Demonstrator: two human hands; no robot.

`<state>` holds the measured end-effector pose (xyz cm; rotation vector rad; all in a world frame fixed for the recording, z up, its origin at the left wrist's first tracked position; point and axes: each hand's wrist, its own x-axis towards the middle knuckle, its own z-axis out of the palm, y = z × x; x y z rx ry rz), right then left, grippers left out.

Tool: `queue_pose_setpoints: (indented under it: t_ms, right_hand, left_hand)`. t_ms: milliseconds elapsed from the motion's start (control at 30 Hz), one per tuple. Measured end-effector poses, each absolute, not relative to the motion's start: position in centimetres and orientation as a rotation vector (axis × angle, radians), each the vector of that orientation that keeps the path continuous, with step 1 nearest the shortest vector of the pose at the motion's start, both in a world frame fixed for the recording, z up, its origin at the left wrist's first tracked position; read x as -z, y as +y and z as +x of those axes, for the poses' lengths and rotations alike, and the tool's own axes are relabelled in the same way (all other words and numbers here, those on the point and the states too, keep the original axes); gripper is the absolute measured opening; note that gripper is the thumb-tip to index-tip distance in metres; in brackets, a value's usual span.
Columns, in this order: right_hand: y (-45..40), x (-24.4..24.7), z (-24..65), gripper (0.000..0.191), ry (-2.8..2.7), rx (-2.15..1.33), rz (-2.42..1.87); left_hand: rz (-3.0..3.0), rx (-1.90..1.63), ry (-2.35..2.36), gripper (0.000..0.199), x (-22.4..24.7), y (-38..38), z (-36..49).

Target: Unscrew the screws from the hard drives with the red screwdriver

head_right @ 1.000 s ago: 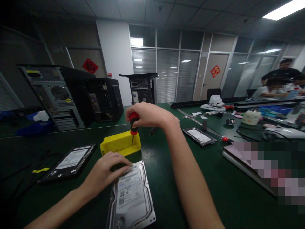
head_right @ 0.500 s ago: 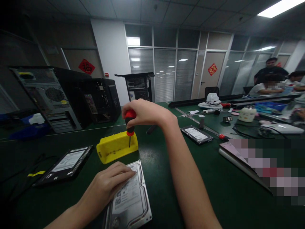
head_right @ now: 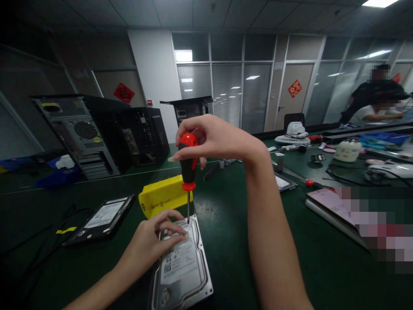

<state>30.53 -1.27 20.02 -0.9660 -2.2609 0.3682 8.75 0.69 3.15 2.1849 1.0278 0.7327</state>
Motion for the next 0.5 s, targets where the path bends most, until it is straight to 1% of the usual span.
queue_pose_setpoints:
  t_ms: [233, 500]
  right_hand:
    - [-2.6, -20.4, 29.3, 0.039, -2.288, -0.359, -0.889]
    - [-2.3, -20.4, 29.0, 0.041, -2.37, -0.332, -0.925]
  left_hand:
    - [2.177, -0.697, 1.037, 0.039, -2.8, 0.7, 8.8]
    - [2.22, -0.701, 1.014, 0.036, -2.8, 0.4, 9.1]
